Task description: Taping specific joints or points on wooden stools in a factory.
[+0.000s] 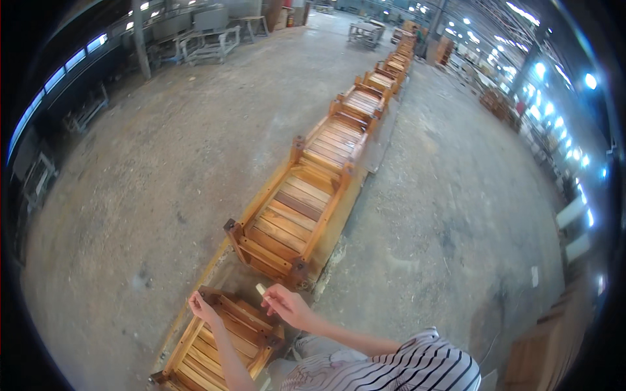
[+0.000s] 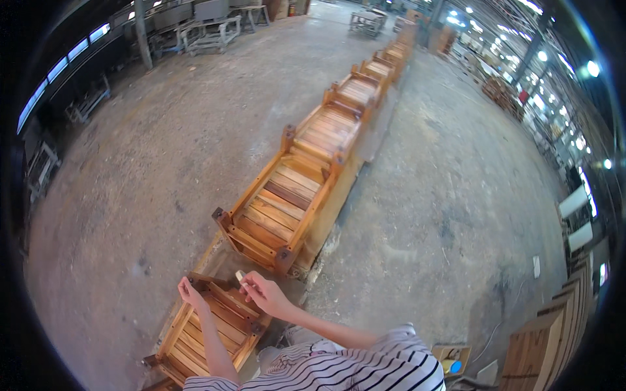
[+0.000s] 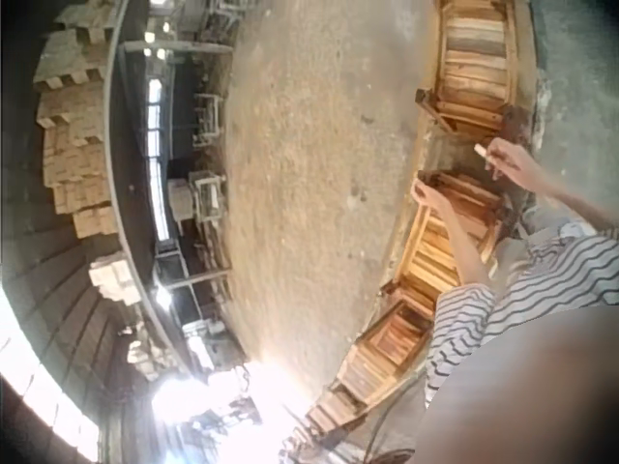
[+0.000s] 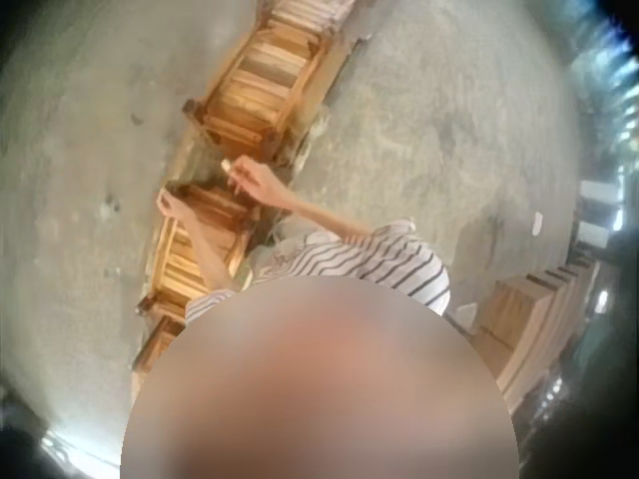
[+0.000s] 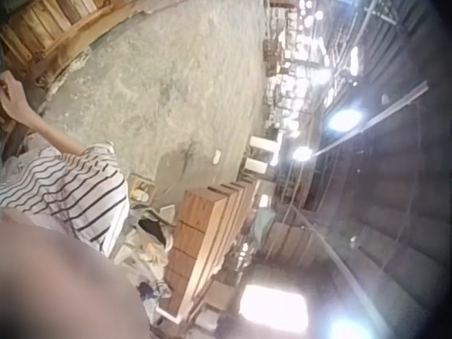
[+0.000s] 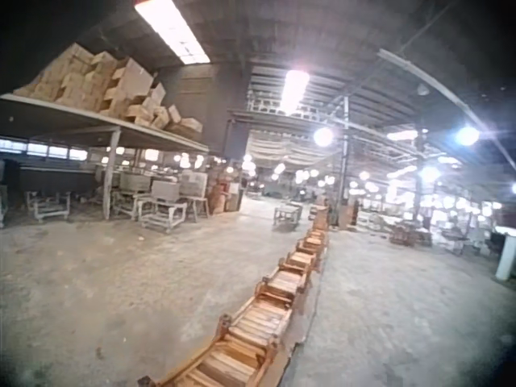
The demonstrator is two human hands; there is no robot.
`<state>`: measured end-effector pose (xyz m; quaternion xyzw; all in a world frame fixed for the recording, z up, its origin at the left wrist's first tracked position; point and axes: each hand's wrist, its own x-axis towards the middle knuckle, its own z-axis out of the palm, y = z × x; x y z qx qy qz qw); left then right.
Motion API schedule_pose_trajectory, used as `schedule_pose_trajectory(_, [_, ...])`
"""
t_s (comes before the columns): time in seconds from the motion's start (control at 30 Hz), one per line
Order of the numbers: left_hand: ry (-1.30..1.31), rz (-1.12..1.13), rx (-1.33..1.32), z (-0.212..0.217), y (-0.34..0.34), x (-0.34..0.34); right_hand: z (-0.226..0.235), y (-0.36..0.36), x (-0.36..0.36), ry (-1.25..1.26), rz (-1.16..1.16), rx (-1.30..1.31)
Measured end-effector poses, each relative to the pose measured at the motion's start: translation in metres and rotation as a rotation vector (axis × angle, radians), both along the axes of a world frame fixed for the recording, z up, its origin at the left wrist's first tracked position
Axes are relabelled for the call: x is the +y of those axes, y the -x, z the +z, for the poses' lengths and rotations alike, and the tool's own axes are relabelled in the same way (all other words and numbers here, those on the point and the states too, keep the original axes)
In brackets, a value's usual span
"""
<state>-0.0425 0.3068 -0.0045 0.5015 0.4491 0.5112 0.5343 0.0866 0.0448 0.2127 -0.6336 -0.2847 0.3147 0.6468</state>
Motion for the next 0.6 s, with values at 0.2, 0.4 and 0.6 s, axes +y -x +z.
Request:
schedule_pose_trajectory(0.2, [-0.079, 0.035, 0.163, 0.062, 0.034, -0.053, 0.023, 0.046, -0.013, 0.033, 0.305, -0.037])
schedule_pose_trajectory(0.4, [0.137, -0.413, -0.098, 0.173, 0.137, -0.225, 0.001, 0.110, -0.051, 0.134, 0.553, 0.084])
schedule_pose_trajectory(0.6, [0.089, -0.075, 0.208, 0.190, 0.234, -0.318, -0.018, 0.198, -0.068, 0.220, 0.882, 0.123])
